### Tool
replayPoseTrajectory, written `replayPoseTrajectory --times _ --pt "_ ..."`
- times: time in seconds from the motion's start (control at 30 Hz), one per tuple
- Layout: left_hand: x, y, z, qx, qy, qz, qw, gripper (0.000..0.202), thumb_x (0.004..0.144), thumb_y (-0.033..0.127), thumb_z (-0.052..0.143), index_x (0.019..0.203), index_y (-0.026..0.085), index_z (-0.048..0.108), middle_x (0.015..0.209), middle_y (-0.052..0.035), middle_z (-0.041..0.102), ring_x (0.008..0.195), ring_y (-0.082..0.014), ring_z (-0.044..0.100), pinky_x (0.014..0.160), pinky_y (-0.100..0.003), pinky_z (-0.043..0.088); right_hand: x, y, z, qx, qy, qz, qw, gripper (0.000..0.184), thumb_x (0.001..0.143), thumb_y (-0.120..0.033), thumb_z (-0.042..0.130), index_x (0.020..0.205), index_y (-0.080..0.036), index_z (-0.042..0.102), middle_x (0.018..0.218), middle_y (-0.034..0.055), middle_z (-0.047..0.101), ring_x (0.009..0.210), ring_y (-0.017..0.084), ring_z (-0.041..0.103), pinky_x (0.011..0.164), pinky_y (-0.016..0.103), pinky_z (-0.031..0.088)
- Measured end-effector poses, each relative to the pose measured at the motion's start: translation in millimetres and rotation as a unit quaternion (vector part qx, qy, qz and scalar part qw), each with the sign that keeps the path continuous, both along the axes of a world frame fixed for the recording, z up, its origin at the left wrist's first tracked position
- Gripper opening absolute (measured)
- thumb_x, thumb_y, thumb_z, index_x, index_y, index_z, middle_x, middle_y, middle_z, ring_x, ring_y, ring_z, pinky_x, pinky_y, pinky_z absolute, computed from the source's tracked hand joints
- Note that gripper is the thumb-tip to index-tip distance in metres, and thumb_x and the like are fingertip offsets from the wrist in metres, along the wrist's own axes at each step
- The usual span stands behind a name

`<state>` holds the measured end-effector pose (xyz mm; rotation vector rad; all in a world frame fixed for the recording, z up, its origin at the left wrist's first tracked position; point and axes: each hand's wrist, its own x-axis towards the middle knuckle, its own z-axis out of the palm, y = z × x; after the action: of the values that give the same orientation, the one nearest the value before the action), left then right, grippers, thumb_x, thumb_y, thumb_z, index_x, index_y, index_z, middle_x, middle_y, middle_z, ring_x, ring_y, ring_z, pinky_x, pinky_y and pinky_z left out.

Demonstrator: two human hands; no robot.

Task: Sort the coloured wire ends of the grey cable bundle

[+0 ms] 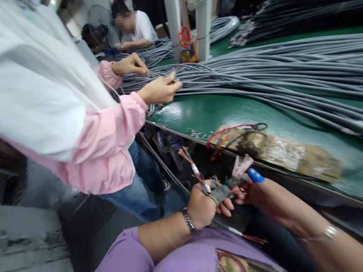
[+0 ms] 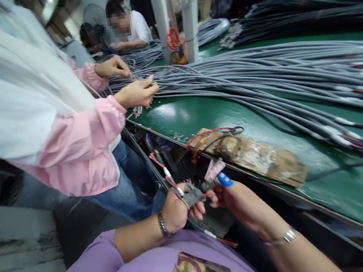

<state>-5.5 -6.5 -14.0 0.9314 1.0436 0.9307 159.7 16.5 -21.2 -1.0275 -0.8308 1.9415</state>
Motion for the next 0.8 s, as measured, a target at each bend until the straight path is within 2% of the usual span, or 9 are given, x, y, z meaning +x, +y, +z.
replayPoseTrajectory --times 0.1,0.23,0.33,0.5,0.8 --pt "-2 1 -0.2 0.001 0.031 -0.045 0.999 0.053 0.066 0.066 0.064 0.059 0.015 0.053 0.052 -0.0010 0.057 0.038 -0.0083 0.051 0.036 -0.020 0.028 9 0 -1.8 0.058 -0.108 0.062 0.991 0.046 0.064 -0.064 0.072 0.071 -0.019 0.068 0.067 0.0047 0.062 0.063 0.017 0.053 0.061 0.031 0.046" --pt "-3 -1 0.5 0.008 0.048 -0.086 0.995 0.054 0.066 0.068 0.063 0.059 0.015 0.054 0.053 -0.0008 0.056 0.040 -0.0087 0.051 0.038 -0.021 0.029 11 0 12.7 0.132 -0.187 0.102 0.968 0.040 0.067 -0.058 0.072 0.063 -0.018 0.066 0.060 0.0022 0.056 0.059 0.015 0.046 0.058 0.029 0.040" --pt "-3 -3 1.5 0.005 0.048 -0.102 0.994 0.055 0.063 0.069 0.065 0.059 0.015 0.053 0.053 -0.0004 0.056 0.040 -0.0089 0.050 0.039 -0.021 0.030 8 -1 22.3 0.155 -0.195 0.113 0.962 0.041 0.066 -0.058 0.073 0.059 -0.018 0.066 0.059 0.0021 0.056 0.058 0.015 0.045 0.058 0.029 0.040" --pt "-3 -5 4.3 0.001 0.050 -0.127 0.991 0.057 0.058 0.070 0.067 0.056 0.016 0.052 0.052 -0.0003 0.055 0.039 -0.0090 0.049 0.039 -0.022 0.034 7 -3 26.3 0.165 -0.183 0.137 0.960 0.037 0.067 -0.054 0.073 0.065 -0.018 0.068 0.065 0.0037 0.063 0.062 0.017 0.052 0.063 0.030 0.044" --pt "-3 -8 8.4 0.002 0.061 -0.162 0.985 0.052 0.061 0.065 0.069 0.056 0.016 0.053 0.050 -0.0004 0.055 0.039 -0.0092 0.049 0.040 -0.021 0.036 3 -7 30.1 0.195 -0.199 0.133 0.951 0.038 0.065 -0.054 0.075 0.064 -0.018 0.065 0.061 0.0010 0.061 0.056 0.014 0.049 0.055 0.027 0.043"
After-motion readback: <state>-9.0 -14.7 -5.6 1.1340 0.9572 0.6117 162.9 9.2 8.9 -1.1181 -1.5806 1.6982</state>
